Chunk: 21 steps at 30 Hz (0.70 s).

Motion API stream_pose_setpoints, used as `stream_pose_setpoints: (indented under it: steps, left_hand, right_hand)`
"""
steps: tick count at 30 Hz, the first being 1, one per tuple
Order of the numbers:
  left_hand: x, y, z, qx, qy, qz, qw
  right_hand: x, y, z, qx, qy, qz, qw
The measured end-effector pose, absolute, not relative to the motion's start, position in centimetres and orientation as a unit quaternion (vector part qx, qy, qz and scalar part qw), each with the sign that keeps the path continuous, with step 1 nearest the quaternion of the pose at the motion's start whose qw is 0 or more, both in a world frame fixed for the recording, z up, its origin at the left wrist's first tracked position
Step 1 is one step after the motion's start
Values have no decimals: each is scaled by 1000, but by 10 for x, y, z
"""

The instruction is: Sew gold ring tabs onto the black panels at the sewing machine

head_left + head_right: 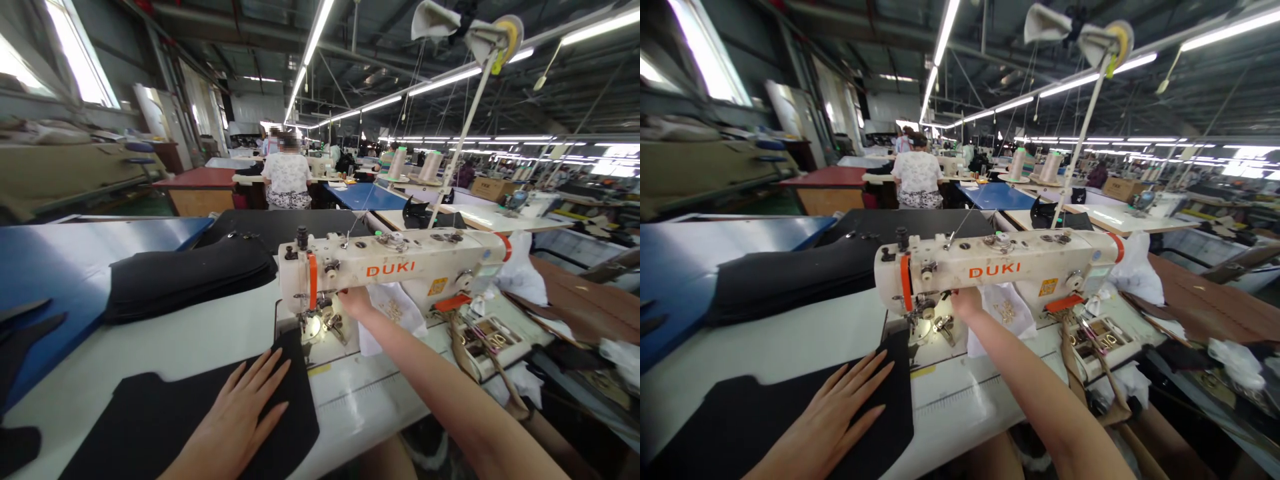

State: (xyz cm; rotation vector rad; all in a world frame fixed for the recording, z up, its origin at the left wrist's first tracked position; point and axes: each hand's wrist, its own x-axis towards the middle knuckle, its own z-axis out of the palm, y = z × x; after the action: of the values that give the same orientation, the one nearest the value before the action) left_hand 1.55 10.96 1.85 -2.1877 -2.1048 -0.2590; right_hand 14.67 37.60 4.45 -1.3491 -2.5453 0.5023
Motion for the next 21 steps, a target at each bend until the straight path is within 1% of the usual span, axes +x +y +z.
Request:
stream_pose_setpoints:
  steps: [6, 11, 14, 16, 17, 19, 21]
  left_hand:
    - [15, 111, 21, -722, -685, -93, 32]
    - [12, 109, 19, -716, -693, -83, 0]
    - [12, 110, 22, -705, -695, -138, -29]
    - [18, 114, 28, -668, -706, -226, -60]
    - [24, 117, 33, -633, -716, -280, -91]
    - [40, 126, 44, -539, -722, -381, -207]
    - [58, 136, 54, -446, -686, -430, -381]
  right_hand:
    - [171, 380, 45, -449, -799, 365, 161]
    - [194, 369, 53, -404, -768, 444, 223]
    - [208, 349, 57, -366, -767, 457, 262]
    - [218, 327, 58, -344, -768, 460, 281]
    - [223, 314, 58, -329, -775, 455, 290]
    - [233, 285, 57, -283, -803, 425, 307]
    - [243, 258, 55, -134, -894, 283, 320]
